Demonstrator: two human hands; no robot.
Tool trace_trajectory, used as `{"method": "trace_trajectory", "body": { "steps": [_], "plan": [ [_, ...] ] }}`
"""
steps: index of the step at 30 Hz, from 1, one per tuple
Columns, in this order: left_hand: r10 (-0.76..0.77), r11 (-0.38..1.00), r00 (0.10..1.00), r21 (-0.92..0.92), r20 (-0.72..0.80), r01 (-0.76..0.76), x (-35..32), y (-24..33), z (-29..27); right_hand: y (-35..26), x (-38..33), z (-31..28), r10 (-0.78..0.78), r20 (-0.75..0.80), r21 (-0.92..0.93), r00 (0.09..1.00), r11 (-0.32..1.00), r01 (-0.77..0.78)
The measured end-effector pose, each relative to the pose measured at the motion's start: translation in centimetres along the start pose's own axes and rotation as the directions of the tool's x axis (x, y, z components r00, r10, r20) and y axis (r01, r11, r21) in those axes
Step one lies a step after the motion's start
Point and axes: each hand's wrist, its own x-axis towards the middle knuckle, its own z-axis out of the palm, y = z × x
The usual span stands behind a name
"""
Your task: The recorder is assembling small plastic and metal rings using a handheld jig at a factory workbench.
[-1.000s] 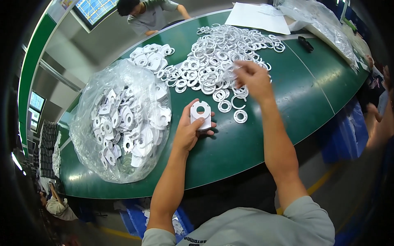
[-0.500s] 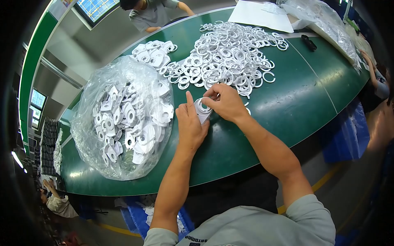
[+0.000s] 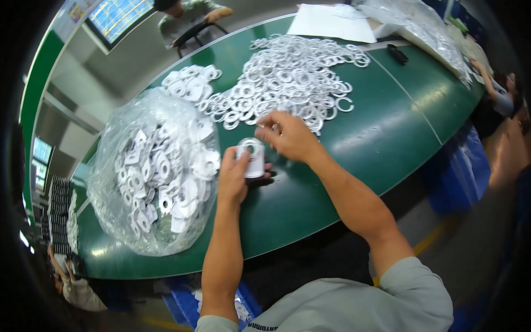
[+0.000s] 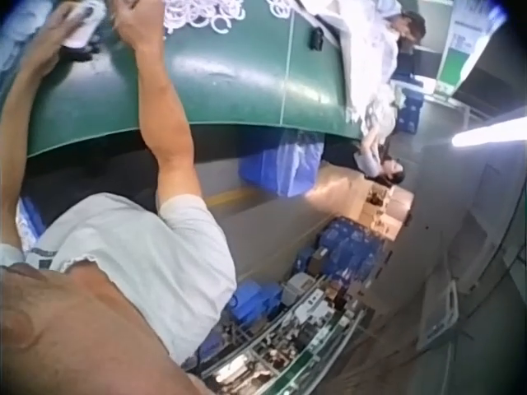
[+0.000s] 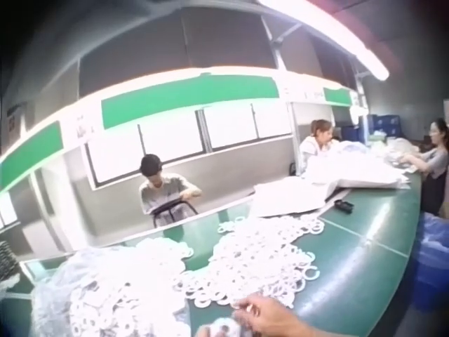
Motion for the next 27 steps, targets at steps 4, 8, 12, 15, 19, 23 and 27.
{"method": "trace_trajectory", "body": {
  "steps": [4,8,12,15,19,23,27],
  "plan": [
    [0.059,0.998,0.980,0.018,-0.188,-0.057,0.2,1.1,0.1,3.0,1.8,-7.7,-0.227,-0.581,-0.440,0.782,0.895,-0.068],
    [0.066,0.998,0.976,0.029,-0.208,-0.061,0.4,1.1,0.2,8.3,1.2,-13.1,0.059,-0.618,-0.511,0.784,0.728,-0.458],
    [0.056,0.998,0.982,0.048,-0.182,-0.048,0.3,0.8,0.2,10.1,2.1,-11.7,0.193,-0.672,-0.479,0.715,0.623,-0.619],
    [0.055,0.997,0.983,0.061,-0.175,-0.045,0.3,0.7,0.2,11.2,2.7,-11.8,0.168,-0.739,-0.461,0.652,0.579,-0.672],
    [0.060,0.997,0.986,0.050,-0.154,-0.053,0.2,0.6,0.2,9.1,2.1,-12.5,-0.025,-0.801,-0.380,0.598,0.793,-0.476],
    [0.068,0.997,0.991,0.055,-0.112,-0.062,0.2,0.5,0.5,9.1,1.8,-12.7,0.196,-0.618,-0.545,0.761,0.591,-0.595],
    [0.069,0.996,0.991,0.072,-0.115,-0.061,0.1,0.5,0.5,8.5,1.8,-12.0,0.299,-0.677,-0.477,0.673,0.519,-0.710]
  ]
}}
